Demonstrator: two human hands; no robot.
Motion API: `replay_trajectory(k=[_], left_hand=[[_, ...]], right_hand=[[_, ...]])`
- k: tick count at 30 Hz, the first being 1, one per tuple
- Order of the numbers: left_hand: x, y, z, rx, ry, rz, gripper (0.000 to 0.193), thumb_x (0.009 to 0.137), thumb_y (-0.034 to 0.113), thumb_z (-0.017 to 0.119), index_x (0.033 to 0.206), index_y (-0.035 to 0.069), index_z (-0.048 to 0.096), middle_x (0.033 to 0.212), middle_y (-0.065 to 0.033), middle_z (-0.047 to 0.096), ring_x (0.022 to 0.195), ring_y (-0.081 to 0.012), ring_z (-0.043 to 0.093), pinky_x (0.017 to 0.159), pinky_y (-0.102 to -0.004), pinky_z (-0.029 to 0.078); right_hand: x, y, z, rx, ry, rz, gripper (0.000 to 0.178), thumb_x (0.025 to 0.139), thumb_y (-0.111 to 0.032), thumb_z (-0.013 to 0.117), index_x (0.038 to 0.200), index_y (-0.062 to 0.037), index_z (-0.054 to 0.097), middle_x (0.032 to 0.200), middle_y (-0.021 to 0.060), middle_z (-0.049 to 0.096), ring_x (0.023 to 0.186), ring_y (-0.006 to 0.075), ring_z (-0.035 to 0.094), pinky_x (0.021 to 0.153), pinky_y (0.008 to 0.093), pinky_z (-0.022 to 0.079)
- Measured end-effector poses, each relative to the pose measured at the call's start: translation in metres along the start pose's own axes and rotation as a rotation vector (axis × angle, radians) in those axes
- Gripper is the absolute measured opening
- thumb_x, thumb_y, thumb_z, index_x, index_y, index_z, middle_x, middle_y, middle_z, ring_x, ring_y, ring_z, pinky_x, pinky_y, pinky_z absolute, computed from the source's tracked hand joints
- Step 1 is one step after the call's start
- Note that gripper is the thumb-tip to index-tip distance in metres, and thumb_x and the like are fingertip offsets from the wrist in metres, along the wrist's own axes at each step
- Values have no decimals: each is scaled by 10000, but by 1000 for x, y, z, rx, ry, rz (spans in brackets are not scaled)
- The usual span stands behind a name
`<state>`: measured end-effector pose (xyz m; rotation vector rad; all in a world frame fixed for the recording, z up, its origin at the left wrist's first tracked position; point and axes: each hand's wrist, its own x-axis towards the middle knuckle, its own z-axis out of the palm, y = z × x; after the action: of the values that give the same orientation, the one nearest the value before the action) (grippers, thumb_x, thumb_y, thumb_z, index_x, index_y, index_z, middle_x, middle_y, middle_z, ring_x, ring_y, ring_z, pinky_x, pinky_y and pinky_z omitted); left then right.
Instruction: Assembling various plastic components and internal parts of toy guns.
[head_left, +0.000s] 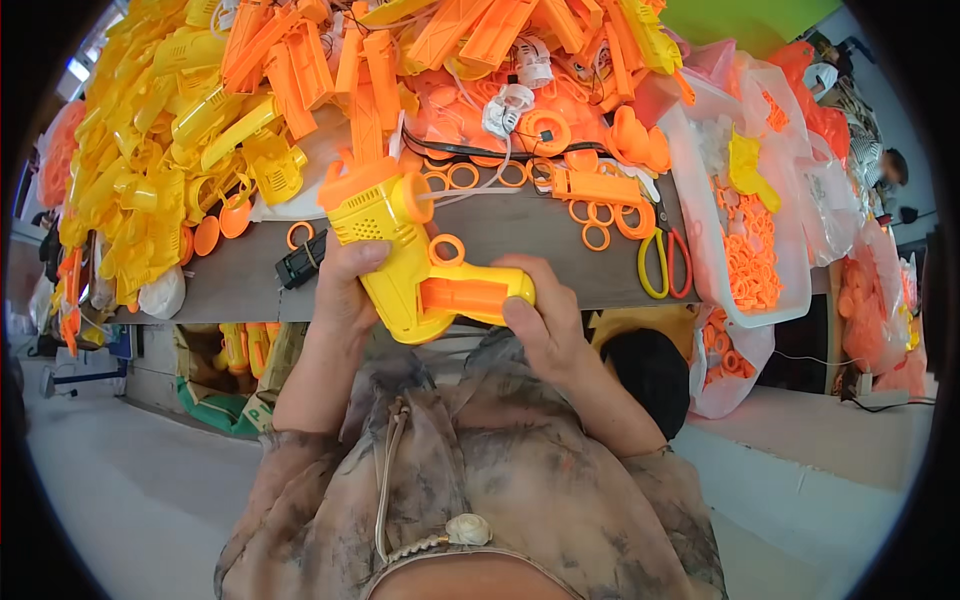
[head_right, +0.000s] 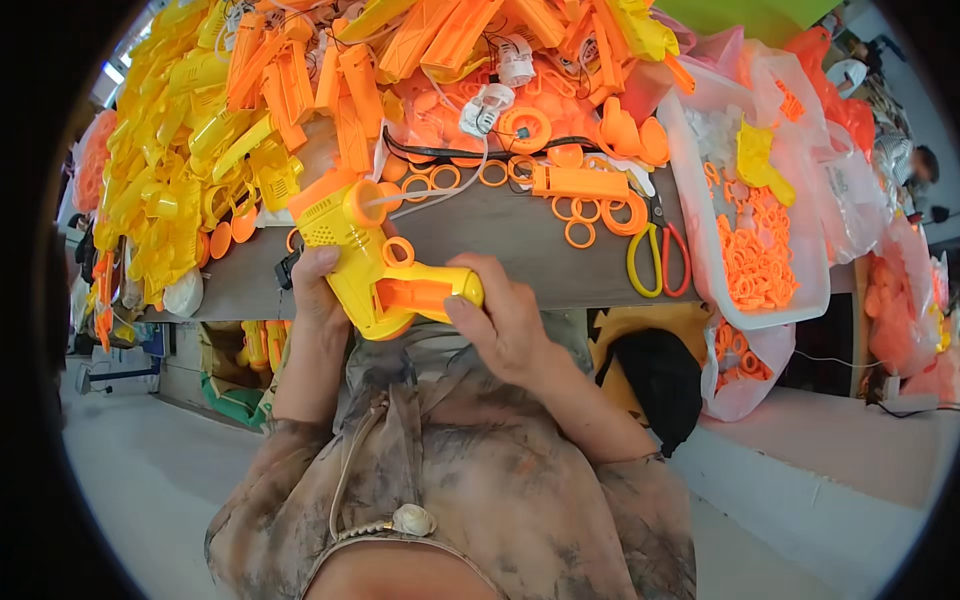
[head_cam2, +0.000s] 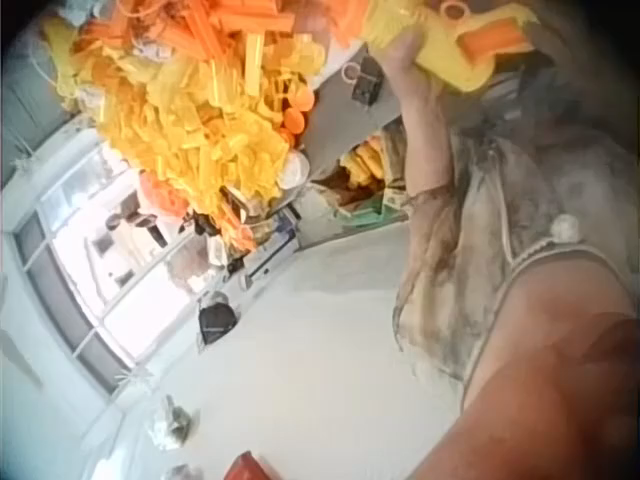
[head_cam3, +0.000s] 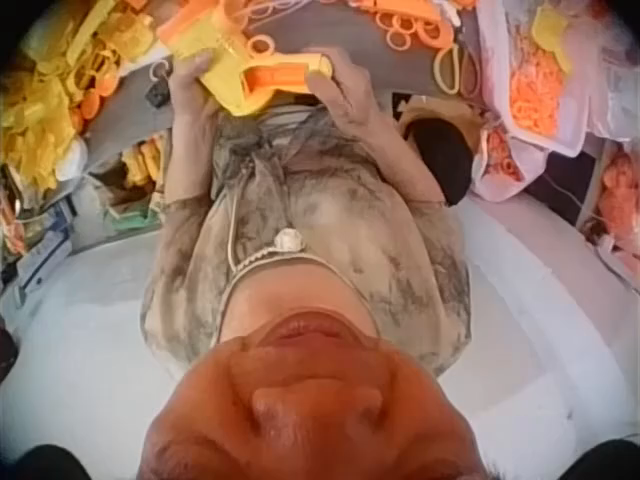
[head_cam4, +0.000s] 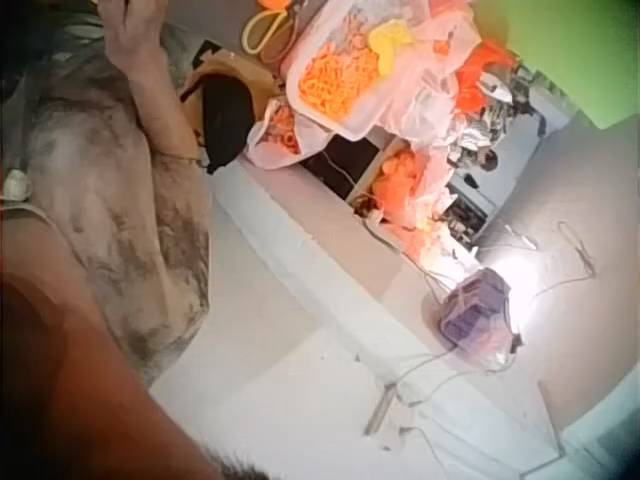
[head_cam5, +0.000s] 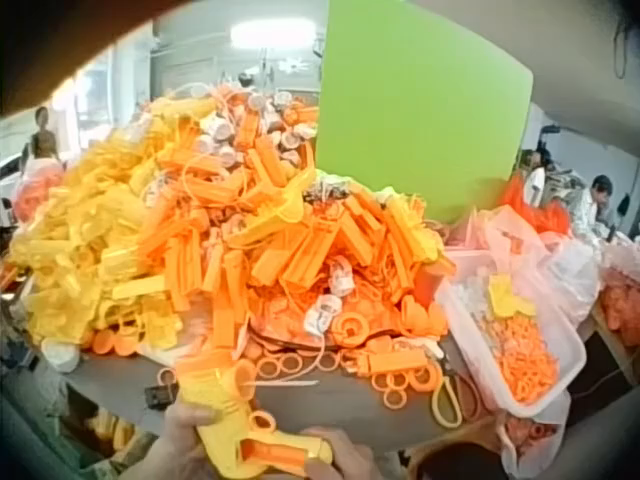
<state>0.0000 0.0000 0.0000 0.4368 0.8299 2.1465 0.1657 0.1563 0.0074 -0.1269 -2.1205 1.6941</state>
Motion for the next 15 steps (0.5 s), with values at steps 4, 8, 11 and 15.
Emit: replay_trajectory(k=[4, 8, 11, 15], left_hand=[[-6, 1, -4, 90, 129, 9, 665, 656, 122, 624, 1269, -11, 402, 1110, -183, 568, 1008, -305, 584, 866, -422, 505], [-9, 5, -4, 139, 165, 39, 676, 646, 121, 638, 1265, -9, 401, 1097, -180, 570, 987, -291, 589, 850, -409, 513], [-8, 7, -6, 158, 161, -18, 678, 646, 119, 643, 1265, -13, 398, 1099, -170, 571, 975, -285, 594, 848, -399, 509], [-7, 7, 1, 133, 147, -23, 587, 663, 110, 666, 1195, -27, 459, 1038, -129, 592, 913, -231, 606, 788, -349, 515]], right_hand=[[32, 10, -28, -255, -32, 110, 308, 842, -173, 587, 1114, -33, 545, 913, 77, 590, 804, 162, 566, 726, 287, 458], [68, 42, -42, -861, 81, -15, 213, 812, -110, 612, 1009, -29, 593, 925, 120, 605, 765, 279, 616, 665, 366, 488], [80, 47, -23, -978, 78, 1, 226, 790, -132, 643, 991, -41, 596, 921, 138, 591, 761, 340, 602, 651, 409, 492], [91, 60, -10, -1088, 47, 53, 194, 796, -133, 638, 964, -45, 598, 898, 120, 561, 739, 325, 600, 646, 403, 494]])
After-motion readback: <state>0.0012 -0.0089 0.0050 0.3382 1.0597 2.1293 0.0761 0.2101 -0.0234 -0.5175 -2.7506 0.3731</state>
